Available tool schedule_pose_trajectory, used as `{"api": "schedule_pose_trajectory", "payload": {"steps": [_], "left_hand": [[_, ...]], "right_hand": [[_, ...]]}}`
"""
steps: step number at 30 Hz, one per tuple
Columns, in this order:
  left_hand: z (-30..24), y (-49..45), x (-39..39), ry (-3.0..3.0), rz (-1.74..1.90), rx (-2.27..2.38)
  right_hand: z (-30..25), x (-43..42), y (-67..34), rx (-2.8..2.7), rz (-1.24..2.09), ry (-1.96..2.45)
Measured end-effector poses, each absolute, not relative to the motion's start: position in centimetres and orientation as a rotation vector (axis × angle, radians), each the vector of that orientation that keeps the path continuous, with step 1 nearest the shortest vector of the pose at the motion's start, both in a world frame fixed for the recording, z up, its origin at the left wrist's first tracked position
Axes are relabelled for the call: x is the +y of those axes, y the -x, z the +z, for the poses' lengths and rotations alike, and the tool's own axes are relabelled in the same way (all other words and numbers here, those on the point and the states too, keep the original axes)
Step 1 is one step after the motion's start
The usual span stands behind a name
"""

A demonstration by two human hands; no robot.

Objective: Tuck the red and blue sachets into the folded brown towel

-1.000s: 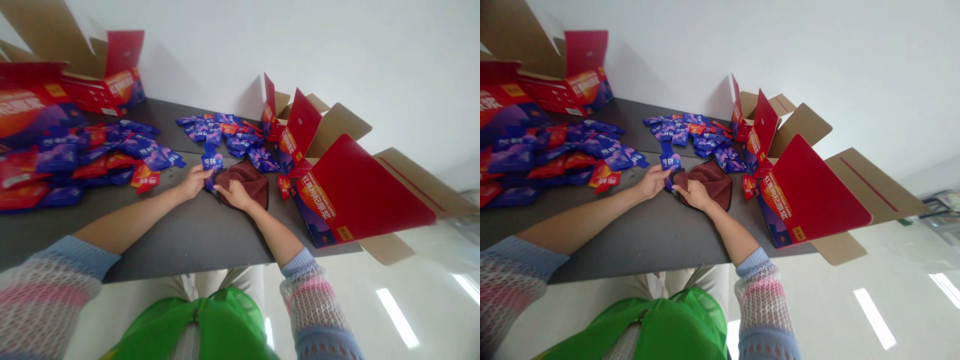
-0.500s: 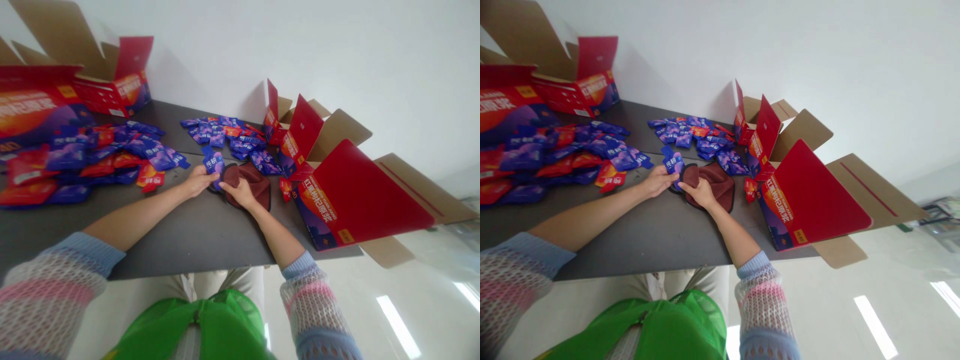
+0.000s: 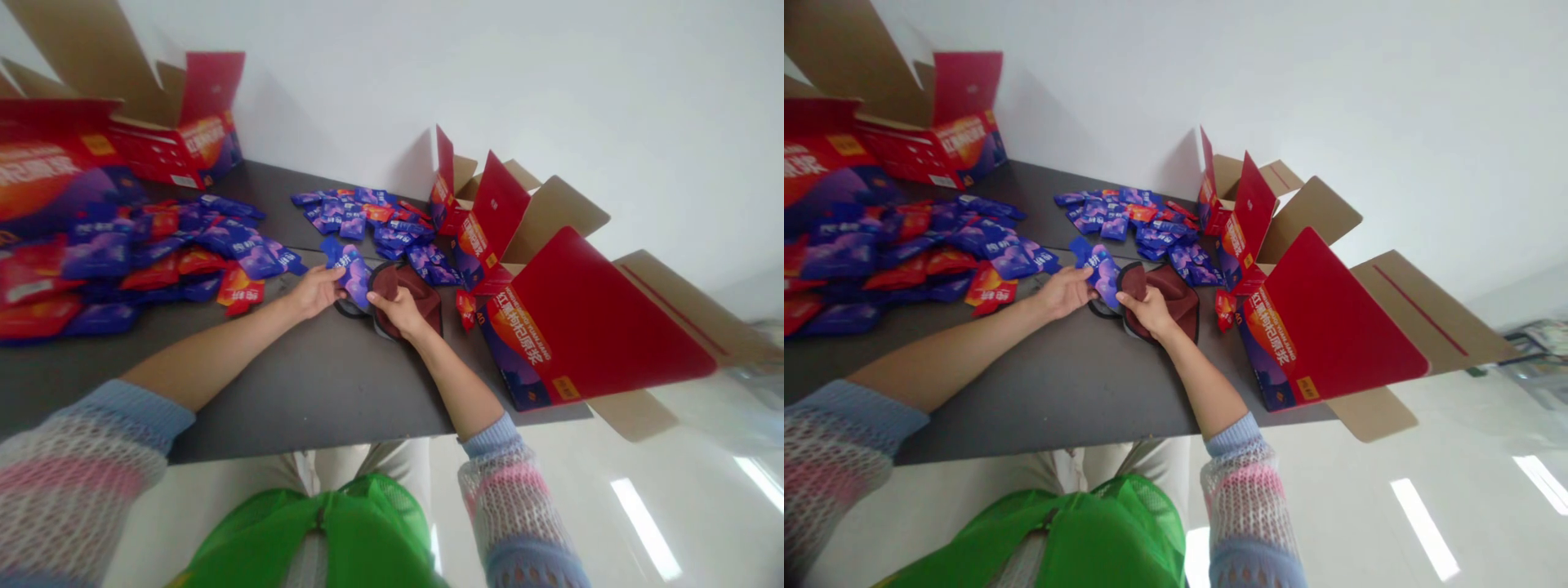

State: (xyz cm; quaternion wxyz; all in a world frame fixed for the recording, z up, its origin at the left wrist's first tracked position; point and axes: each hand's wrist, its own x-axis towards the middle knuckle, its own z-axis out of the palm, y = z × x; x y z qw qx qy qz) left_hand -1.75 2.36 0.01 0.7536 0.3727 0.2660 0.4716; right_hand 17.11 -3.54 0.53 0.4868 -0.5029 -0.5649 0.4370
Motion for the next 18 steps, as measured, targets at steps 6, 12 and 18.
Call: {"api": "schedule_pose_trajectory", "payload": {"steps": [6, 12, 18], "left_hand": [[0.3, 2.2, 2.5, -0.919, 0.883, 0.662], [1.2, 2.6, 3.0, -0.739, 0.84, 0.767], [1.0, 2.3, 3.0, -0.754, 0.942, 0.906]], "right_hand": [[1.2, -3.5, -18.2, -1.682, 0.941, 1.285], [1.3, -2.6, -19.8, -1.709, 0.608, 1.459], [-0.4, -1.5, -20.5, -1.44, 0.5, 1.616]]}}
